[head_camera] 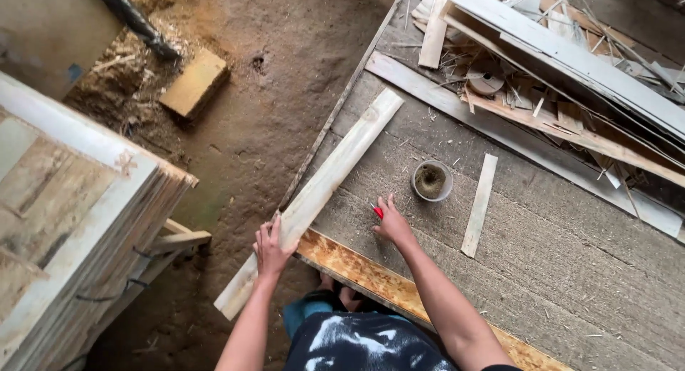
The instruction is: Cutting wood veneer and small planks using a utility knife and a hand saw on a wooden platform.
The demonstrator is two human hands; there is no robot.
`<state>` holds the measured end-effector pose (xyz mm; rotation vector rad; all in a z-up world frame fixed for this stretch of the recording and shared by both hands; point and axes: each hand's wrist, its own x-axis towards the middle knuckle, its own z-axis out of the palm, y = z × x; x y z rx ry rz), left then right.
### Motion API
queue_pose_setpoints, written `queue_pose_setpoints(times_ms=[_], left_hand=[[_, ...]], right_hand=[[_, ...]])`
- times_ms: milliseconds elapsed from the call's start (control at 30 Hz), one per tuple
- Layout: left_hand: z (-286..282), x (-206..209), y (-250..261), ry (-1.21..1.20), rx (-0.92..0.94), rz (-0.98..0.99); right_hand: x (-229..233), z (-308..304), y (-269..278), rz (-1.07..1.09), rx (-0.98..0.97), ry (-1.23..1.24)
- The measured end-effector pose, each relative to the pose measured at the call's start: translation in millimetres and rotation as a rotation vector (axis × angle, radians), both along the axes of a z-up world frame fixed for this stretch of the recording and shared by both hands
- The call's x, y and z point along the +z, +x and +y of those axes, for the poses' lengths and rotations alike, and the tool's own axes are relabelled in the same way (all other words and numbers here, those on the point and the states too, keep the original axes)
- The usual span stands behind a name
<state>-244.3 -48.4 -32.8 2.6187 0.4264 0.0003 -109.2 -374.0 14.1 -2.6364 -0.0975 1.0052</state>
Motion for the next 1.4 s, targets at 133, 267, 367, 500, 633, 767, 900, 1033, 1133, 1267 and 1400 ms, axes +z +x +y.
queue_pose_setpoints(times_ms=[133,267,367,500,633,767,900,1033,1133,1267,1400], left_hand=[[-8.2,12.6,-4.8,-0.067,0.045,0.007],[-12.4,7.7,-21.4,0.017,0.121,0.100],[-19.3,0.4,-23.7,0.010,0.185,0.145],[-34.6,-3.3,-29.2,0.019,0.202,0.160],[-46.5,-3.4,-31.5,0.071,0.200,0.145],[-48.8,-11.2,-27.3,0.121,0.134,0.138],[-57.2,6.6,-17.7,0.119,0.091,0.139],[-50.6,-6.3,3.4,0.148,0.038,0.152],[-46.1,-19.6,12.7,0.164,0.004,0.174],[-35.9,-22.3,21.8,0.159,-0.038,0.060],[-26.4,-8.2,21.7,0.016,-0.024,-0.047]], right_hand=[[18.9,2.9,-6.5,0.013,0.051,0.002],[-15.2,-6.3,-0.4,0.019,0.094,-0.011],[-10.4,-4.2,3.9,0.006,0.146,-0.033],[-31.0,-12.4,5.0,-0.006,0.186,-0.008],[-31.8,-13.8,3.8,-0.009,0.213,-0.011],[-49.2,-17.2,11.7,-0.015,0.214,-0.015],[-38.3,-17.7,9.6,-0.007,0.220,-0.043],[-41.0,-12.8,9.5,-0.022,0.185,-0.046],[-33.1,-11.9,6.3,-0.002,0.170,-0.050],[-0.3,-2.1,1.8,0.002,0.132,-0.022],[-26.6,-3.5,9.6,0.014,0.116,-0.017]])
